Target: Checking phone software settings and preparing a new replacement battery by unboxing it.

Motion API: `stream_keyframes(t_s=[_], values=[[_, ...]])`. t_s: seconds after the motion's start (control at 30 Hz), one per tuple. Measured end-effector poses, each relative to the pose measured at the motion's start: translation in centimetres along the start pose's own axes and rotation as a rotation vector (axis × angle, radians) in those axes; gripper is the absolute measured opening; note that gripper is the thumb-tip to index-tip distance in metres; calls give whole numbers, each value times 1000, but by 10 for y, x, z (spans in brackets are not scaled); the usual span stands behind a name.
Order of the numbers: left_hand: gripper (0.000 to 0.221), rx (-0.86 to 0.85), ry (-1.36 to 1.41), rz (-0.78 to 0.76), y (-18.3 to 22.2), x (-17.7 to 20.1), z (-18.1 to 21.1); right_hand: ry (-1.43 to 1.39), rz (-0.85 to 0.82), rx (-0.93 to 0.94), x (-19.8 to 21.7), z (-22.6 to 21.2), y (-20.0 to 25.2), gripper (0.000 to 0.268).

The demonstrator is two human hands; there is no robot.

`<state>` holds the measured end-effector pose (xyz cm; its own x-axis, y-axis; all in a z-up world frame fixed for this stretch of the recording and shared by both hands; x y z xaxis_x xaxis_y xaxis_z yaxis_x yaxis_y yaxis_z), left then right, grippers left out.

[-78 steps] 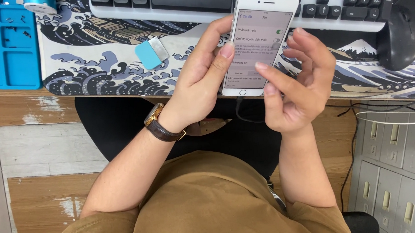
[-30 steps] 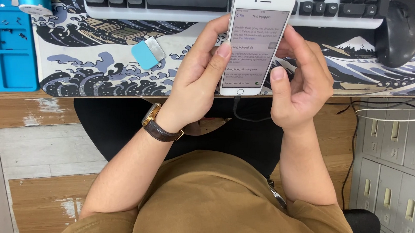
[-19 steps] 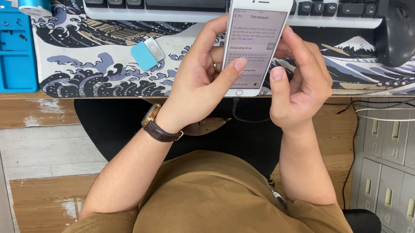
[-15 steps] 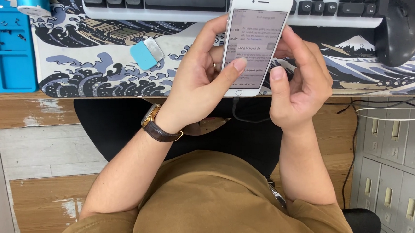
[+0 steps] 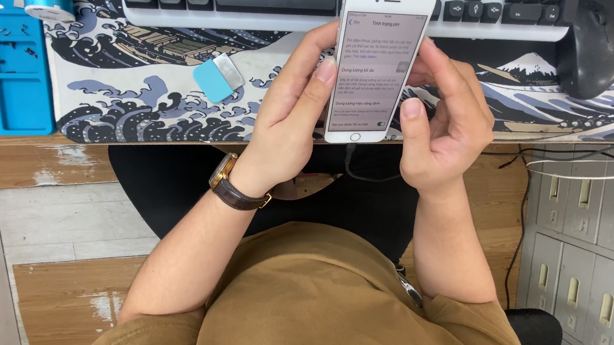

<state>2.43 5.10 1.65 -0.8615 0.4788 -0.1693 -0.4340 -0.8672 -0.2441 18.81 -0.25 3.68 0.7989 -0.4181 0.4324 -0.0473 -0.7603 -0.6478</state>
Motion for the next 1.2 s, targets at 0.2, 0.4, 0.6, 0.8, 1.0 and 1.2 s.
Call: stream_keyframes(t_s=[0.2,0.4,0.6,0.8,1.0,1.2], values=[[44,-9,-30,-5,0,0,0,-1,-5,8,0,0,0,41],[47,12,-22,-4,-1,0,-1,0,-5,5,0,-1,-1,41],[45,-2,-50,7,0,0,-1,3,-16,-4,0,-2,-2,40],[45,-6,-48,8,0,0,-1,0,-16,3,0,-3,-2,40],[45,-13,-54,7,0,0,-2,4,-16,-6,0,-3,-2,41],[46,-3,-43,1,-1,-1,-1,2,-18,-4,0,-3,-2,41]])
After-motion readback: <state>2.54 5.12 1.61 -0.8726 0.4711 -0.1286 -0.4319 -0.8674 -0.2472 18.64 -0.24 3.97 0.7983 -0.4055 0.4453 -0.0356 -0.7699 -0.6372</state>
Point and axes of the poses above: each hand's wrist, its own y-axis away from the middle knuckle, its own x-axis out of the back of the hand, z = x × y, the point moved 6 cm from there along -y, towards the middle knuckle
